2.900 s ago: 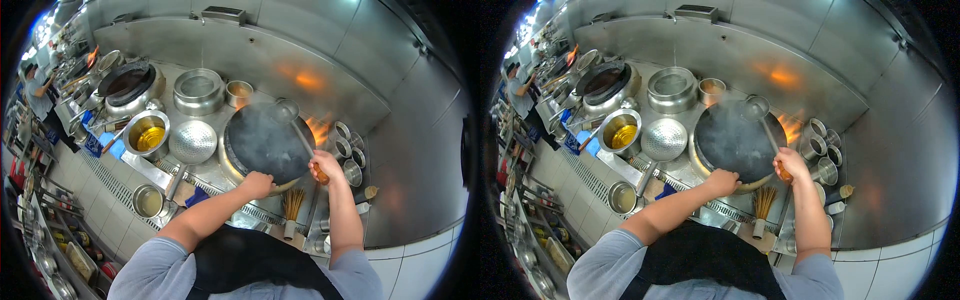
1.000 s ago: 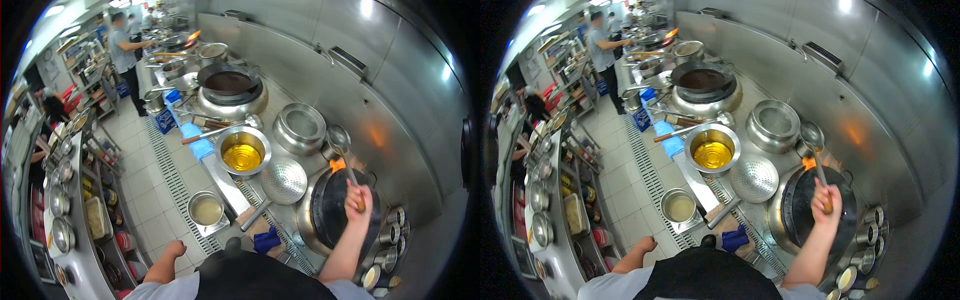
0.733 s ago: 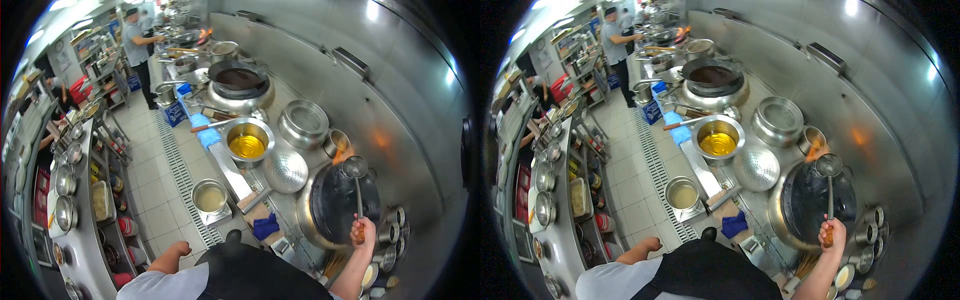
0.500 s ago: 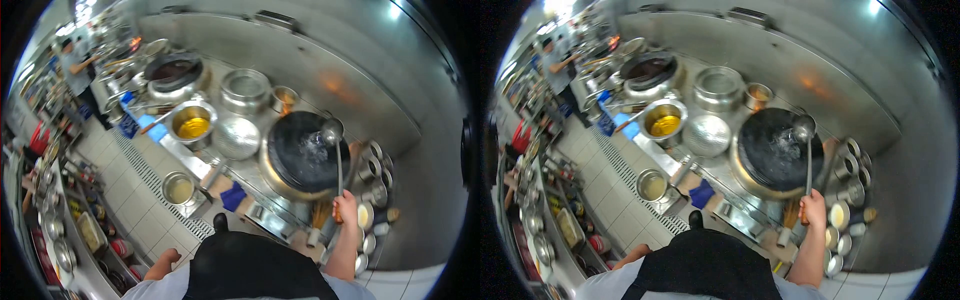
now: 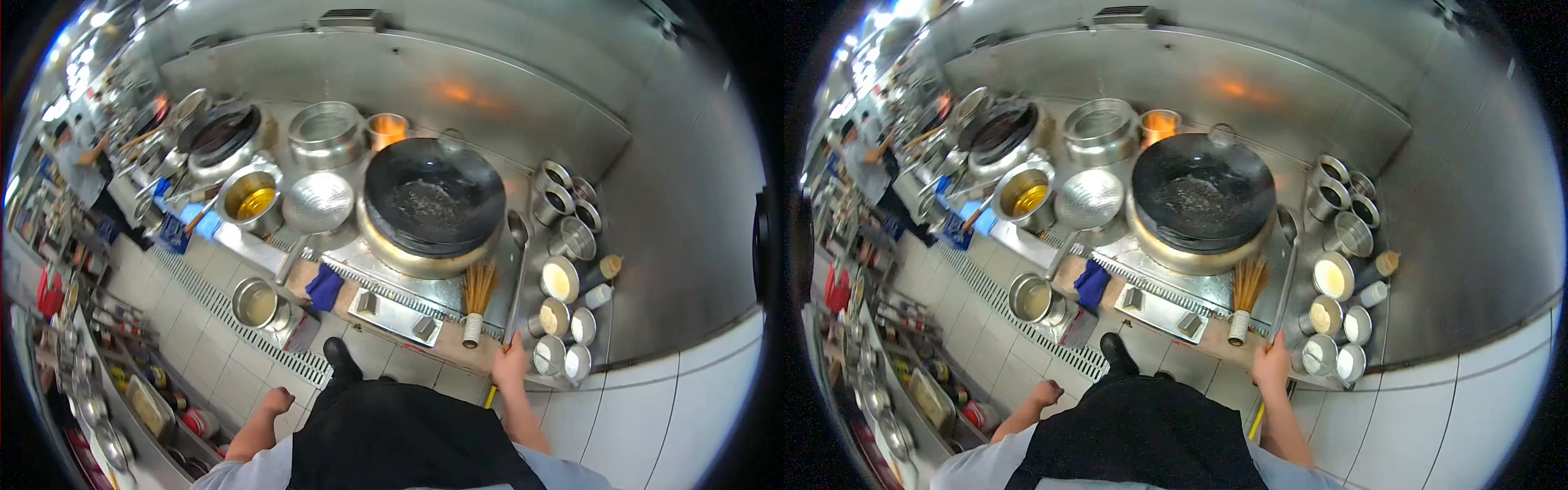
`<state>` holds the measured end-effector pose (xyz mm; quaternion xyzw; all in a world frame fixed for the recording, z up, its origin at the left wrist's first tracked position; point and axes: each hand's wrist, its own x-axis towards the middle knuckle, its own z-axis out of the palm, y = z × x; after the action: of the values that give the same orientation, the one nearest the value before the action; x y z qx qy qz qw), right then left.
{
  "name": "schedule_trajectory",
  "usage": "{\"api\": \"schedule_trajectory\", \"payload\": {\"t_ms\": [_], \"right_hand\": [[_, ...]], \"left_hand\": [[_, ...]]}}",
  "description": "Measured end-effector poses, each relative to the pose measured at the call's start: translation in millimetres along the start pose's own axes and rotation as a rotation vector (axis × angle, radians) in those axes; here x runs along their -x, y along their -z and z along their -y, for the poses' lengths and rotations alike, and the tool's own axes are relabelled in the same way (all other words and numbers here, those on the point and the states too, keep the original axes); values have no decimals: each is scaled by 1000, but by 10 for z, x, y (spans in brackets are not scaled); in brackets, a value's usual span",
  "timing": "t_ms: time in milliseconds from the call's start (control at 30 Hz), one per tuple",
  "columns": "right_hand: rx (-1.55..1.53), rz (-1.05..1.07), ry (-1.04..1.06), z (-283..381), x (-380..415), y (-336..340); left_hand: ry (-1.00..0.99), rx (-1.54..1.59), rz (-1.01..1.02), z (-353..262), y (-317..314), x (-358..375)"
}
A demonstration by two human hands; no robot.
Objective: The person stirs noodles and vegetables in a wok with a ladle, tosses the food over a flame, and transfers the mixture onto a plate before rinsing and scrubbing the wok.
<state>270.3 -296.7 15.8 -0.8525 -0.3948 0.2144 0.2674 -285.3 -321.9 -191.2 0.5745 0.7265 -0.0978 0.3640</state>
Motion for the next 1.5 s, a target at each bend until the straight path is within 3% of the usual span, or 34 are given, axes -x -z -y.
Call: {"api": "schedule_trajectory", "payload": {"t_ms": [167,200,300,367,700,833,900,967,1000,1033,1067,1133,1200,1267,1333,1400,1500], "right_hand": [[256,-80,163,-906,-53,-792],[336,127,-116,-294,198,-525],[448,348,284,440,144,-780],[477,430,469,770,174,-851],[573,672,1098,1998,296,-1271],[569,723,1232,2212,496,-1431],[639,743,1485,2126,653,-1929],[638,973,1414,2115,1267,-2012],[710,1149,1129,2115,1600,-1986],[748,1223,1002,1972,1698,-2090],[753,1263,1185,1473,1244,-2651],[1095,1266,1312,1531,1764,-2310],[1186,1299,1317,832,1141,-2905],[1240,1457,1008,533,906,-3107],[1226,1460,1009,438,761,-3254],[1215,1460,1003,337,621,-3363],[1200,1464,996,248,460,-3486]], "left_hand": [[66,-107,26,-19,-170,417],[100,-91,65,97,-284,448],[210,43,39,202,-347,804],[414,180,33,184,-343,1092],[569,607,-124,459,-1167,2377],[647,642,-89,630,-2115,2896],[683,686,19,709,-2715,3083],[709,734,78,751,-3482,3202],[738,749,64,697,-3657,3335],[763,765,52,609,-3758,3486],[809,844,67,484,-3700,3685],[856,919,83,430,-3926,3821],[916,1029,105,461,-4395,3731],[880,1050,170,526,-4240,3781],[841,1070,238,592,-4165,3762],[804,690,-94,678,-4168,3656],[710,621,-86,951,-3844,3462]]}}
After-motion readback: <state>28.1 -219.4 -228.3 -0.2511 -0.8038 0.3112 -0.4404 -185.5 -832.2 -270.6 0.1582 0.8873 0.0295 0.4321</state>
